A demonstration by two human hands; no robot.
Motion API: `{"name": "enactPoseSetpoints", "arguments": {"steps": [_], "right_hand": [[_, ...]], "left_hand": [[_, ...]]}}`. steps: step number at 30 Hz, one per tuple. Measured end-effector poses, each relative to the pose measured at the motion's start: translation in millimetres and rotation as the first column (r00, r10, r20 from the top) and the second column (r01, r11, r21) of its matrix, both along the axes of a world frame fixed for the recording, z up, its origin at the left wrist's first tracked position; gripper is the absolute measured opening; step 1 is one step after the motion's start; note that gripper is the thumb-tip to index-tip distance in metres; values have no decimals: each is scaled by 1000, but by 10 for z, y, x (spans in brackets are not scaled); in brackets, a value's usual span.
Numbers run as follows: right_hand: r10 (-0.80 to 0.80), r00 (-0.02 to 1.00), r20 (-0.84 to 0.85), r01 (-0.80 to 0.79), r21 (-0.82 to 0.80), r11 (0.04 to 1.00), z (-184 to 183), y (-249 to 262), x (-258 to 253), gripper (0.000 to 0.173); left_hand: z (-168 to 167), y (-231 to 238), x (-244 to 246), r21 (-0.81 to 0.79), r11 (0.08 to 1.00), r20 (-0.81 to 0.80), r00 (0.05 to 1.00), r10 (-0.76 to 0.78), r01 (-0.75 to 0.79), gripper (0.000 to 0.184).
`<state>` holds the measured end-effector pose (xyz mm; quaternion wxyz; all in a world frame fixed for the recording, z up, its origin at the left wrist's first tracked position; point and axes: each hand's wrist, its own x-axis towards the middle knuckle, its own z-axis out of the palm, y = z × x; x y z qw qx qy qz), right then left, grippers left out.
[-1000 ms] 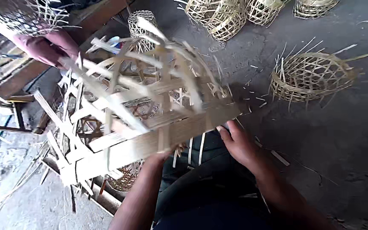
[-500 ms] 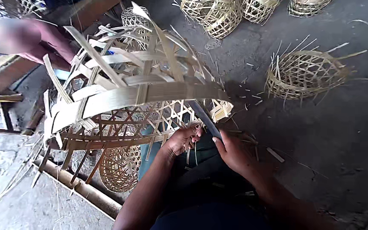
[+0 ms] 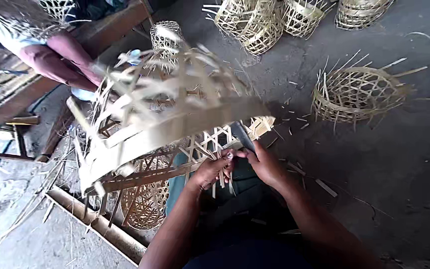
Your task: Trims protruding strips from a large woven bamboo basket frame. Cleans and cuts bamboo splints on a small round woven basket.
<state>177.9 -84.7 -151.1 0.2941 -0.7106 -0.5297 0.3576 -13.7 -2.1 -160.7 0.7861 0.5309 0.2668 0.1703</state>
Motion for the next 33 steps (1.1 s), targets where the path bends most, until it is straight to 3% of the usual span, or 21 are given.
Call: {"name": "enactPoseSetpoints", "arguments": {"steps": [4, 8, 11, 15, 19, 22, 26, 31, 33], "right_hand": [[-97, 991, 88, 96, 20, 995, 257, -191, 107, 35], [-100, 977, 190, 93, 44, 995, 406, -231, 62, 39], [-93, 976, 196, 86, 44, 995, 397, -242, 40, 46], [-41, 990, 134, 36, 35, 999, 269, -280, 91, 44], [62, 990, 124, -52, -76, 996, 127, -343, 22, 47], [54, 986, 160, -45, -57, 997, -5, -264, -77, 47], [99, 980, 172, -78, -121, 990, -29, -12, -139, 38], [120, 980, 159, -106, -95, 990, -34, 42, -124, 37], [122, 978, 170, -106, -100, 989, -37, 37, -110, 38]], "left_hand": [[259, 38, -84, 254, 960, -229, 957, 176, -116, 22], [310, 11, 89, 234, 972, -406, 910, 79, 20, 29], [219, 1, 188, 69, 997, -299, 954, -4, 26, 32], [-91, 102, 173, -115, 993, -102, 995, -5, -6, 27], [-141, 129, 151, -131, 991, -87, 996, -33, 22, 25], [-197, 174, 139, -110, 993, -100, 994, -49, 38, 23], [-220, 202, 116, -81, 992, -98, 989, -107, 100, 22], [-169, 169, 136, -65, 996, -107, 992, -61, 55, 22], [-35, 126, 130, -35, 999, -29, 999, -27, 25, 22]]}}
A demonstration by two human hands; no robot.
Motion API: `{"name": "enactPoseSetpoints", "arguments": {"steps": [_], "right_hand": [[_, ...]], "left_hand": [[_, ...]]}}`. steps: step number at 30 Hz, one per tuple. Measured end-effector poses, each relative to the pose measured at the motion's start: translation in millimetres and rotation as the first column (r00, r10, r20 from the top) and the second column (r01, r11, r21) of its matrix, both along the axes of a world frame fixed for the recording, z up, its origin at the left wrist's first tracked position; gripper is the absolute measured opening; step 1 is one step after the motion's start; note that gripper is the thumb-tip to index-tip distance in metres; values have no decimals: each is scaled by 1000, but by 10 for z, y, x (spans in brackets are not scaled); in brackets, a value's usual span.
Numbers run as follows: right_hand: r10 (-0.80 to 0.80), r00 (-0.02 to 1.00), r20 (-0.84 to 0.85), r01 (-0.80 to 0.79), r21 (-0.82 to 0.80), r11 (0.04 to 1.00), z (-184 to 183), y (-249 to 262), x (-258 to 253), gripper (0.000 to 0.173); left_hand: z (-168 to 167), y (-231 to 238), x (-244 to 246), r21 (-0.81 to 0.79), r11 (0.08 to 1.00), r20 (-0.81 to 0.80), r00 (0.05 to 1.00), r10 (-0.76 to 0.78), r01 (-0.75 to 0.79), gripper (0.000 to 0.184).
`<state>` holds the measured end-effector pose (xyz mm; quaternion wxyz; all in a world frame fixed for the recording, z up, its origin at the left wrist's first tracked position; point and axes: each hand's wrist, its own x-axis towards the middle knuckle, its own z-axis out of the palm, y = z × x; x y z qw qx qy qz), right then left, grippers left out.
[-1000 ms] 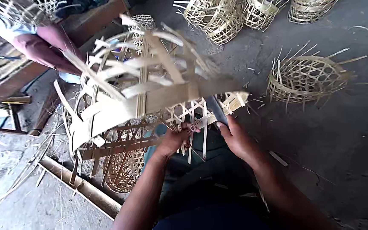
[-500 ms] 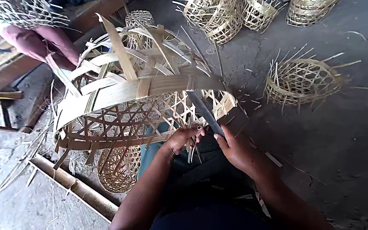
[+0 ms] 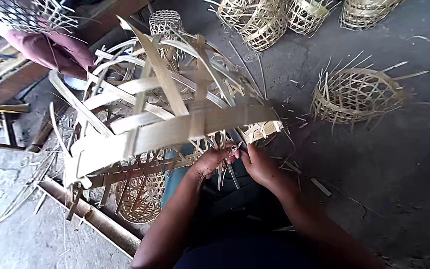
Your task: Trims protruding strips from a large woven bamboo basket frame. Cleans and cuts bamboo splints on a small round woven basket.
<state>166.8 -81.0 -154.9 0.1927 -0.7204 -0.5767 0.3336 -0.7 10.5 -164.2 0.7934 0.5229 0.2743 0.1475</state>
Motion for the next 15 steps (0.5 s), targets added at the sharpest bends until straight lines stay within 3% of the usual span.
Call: {"name": "enactPoseSetpoints", "arguments": {"steps": [3, 6, 8, 10, 13, 15], "right_hand": [[-33, 999, -15, 32, -77, 997, 13, -13, 36, 43], [-112, 989, -101, 107, -49, 993, 75, -107, 99, 40], [-154, 985, -82, 155, 14, 988, 205, -151, 175, 39], [-157, 987, -22, 158, 45, 986, 350, -194, 222, 38], [-137, 990, 41, 134, 62, 989, 468, -216, 224, 39], [-127, 989, 79, 122, 63, 990, 532, -214, 209, 39]], "left_hand": [[401, 23, -156, 13, 998, 318, 947, 52, -59, 16], [655, 215, -351, 117, 986, 366, 928, 67, -118, 27], [603, 291, -435, 212, 967, 248, 965, 86, -141, 41], [486, 196, -400, 267, 943, 24, 980, 200, -199, 21], [320, 34, -230, 332, 942, -301, 939, 163, -57, 28], [281, -24, -104, 324, 945, -417, 902, 116, 28, 29]]}}
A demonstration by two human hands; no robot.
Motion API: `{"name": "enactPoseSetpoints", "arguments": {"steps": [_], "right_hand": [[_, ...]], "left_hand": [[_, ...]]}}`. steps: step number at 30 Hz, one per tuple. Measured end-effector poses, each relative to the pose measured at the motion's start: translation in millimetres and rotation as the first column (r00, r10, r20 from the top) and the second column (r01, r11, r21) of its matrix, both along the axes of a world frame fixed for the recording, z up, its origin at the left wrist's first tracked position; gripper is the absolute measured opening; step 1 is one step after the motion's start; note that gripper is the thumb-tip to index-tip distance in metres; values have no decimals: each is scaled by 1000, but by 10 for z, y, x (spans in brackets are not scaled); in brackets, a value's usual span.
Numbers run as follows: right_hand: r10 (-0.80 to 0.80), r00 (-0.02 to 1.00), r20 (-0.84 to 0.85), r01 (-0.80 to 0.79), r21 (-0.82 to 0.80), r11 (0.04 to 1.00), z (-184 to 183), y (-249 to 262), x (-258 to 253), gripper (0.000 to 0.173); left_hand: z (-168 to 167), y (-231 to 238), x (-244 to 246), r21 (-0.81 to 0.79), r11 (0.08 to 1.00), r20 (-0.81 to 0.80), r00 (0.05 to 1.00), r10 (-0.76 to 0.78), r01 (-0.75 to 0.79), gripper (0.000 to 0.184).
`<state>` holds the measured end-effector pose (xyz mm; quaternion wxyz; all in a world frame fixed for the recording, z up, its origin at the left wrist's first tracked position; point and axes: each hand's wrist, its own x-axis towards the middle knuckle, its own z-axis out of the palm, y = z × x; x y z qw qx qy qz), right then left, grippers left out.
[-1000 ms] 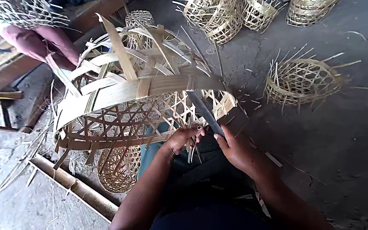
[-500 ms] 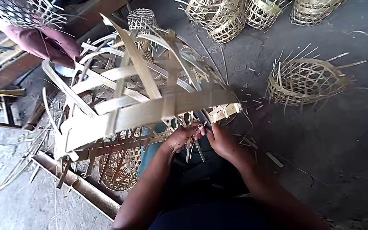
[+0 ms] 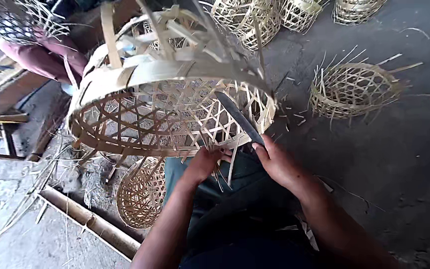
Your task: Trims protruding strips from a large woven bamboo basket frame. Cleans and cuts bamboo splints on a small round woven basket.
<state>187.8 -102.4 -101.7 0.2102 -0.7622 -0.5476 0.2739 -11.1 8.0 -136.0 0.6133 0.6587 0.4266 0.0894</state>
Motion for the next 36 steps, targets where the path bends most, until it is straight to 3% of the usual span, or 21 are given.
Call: {"name": "enactPoseSetpoints", "arguments": {"steps": [2, 4, 7, 9, 12, 16, 21, 22, 24, 27, 32, 36], "right_hand": [[13, 1000, 20, -14, 33, 999, 21, -13, -13, 37], [13, 1000, 24, -15, 107, 994, -15, -45, -24, 37], [34, 999, -27, -30, 141, 990, -181, -91, -18, 41], [75, 993, -88, -71, 52, 996, -317, -104, -39, 45], [65, 990, -125, -70, -35, 997, -475, -30, -169, 46], [91, 987, -135, -109, -140, 984, -576, 261, -245, 33], [34, 970, -241, -25, 43, 999, -504, 206, -143, 41], [1, 979, -202, 12, 60, 998, -417, 154, -110, 42], [-27, 994, -105, 36, 82, 996, -241, 31, -75, 42], [-23, 1000, -8, 24, 87, 996, -67, -29, -79, 44], [-34, 999, 41, 30, 92, 995, -35, -68, -108, 44], [-20, 1000, 21, 18, 81, 997, -88, -93, -90, 43]], "left_hand": [[-27, -3, 67, -62, 996, 57, 996, -63, 67, 29], [-123, 24, 102, -167, 978, 248, 965, -84, 128, 32], [-434, 67, 112, -406, 903, 482, 872, 82, 139, 29], [-509, 124, 99, -480, 856, 532, 839, 110, 192, 26], [-502, 145, 102, -420, 884, 488, 872, 28, 207, 24], [-486, 51, 106, -253, 918, 348, 914, -209, 307, 21], [-284, -46, -97, -162, 977, 619, 785, -8, 138, 24], [-175, -41, -147, -102, 992, 605, 796, 4, 72, 24], [-7, -34, -207, 35, 997, 416, 908, 53, -75, 25], [66, -2, -131, 97, 994, 80, 996, 44, -52, 30], [61, 3, -7, -93, 995, 122, 992, -21, 32, 41], [61, -58, 79, -187, 982, 87, 996, 11, 5, 42]]}}
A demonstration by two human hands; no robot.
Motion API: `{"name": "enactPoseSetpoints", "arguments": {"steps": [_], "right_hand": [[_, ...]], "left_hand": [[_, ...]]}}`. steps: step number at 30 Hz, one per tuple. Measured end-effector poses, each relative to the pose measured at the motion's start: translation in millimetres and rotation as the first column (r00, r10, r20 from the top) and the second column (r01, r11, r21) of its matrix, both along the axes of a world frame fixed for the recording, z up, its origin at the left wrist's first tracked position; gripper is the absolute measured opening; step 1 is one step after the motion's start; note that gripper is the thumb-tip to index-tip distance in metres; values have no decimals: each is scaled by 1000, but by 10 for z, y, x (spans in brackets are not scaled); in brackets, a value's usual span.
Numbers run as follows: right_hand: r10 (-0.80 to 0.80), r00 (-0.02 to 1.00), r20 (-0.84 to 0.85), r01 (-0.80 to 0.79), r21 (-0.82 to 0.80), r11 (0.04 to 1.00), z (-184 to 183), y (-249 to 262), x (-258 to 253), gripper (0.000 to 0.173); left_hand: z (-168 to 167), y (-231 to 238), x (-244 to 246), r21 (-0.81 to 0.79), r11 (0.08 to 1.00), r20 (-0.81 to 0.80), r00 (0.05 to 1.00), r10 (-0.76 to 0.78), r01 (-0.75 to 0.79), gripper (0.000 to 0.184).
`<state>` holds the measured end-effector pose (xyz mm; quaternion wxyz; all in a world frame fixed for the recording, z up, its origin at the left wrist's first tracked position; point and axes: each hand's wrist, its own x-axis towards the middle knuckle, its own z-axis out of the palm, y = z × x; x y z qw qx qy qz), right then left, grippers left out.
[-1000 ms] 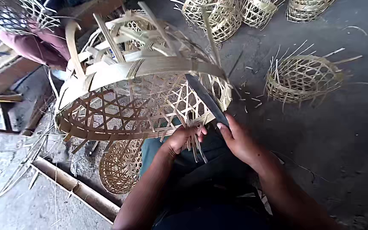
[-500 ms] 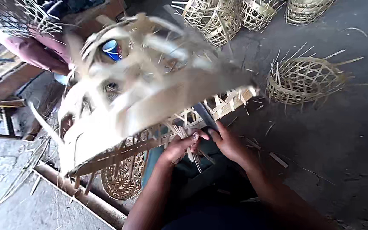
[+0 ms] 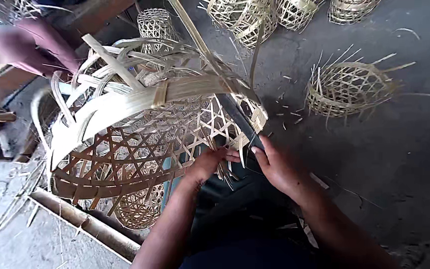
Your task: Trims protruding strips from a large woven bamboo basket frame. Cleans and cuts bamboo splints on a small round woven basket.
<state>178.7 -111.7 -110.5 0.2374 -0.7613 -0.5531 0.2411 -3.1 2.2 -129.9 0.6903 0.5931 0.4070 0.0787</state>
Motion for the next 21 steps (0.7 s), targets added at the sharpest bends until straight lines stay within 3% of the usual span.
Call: {"name": "enactPoseSetpoints", "arguments": {"steps": [4, 8, 12, 21], "right_hand": [[43, 996, -78, -36, 87, 996, -90, -45, 42, 43], [76, 988, -133, -70, 50, 996, -157, -75, 101, 43], [104, 988, -115, -113, -80, 990, -256, -145, 48, 47], [153, 984, -91, -167, -165, 972, -392, 188, -104, 38]], "left_hand": [[-135, 24, 15, -271, 962, 215, 975, 52, 8, 44], [-457, -17, 34, -453, 891, 381, 899, 217, -23, 26], [-502, -38, 44, -401, 916, 394, 898, 197, -25, 21], [-539, -7, 39, -191, 981, 313, 949, 43, 18, 16]]}}
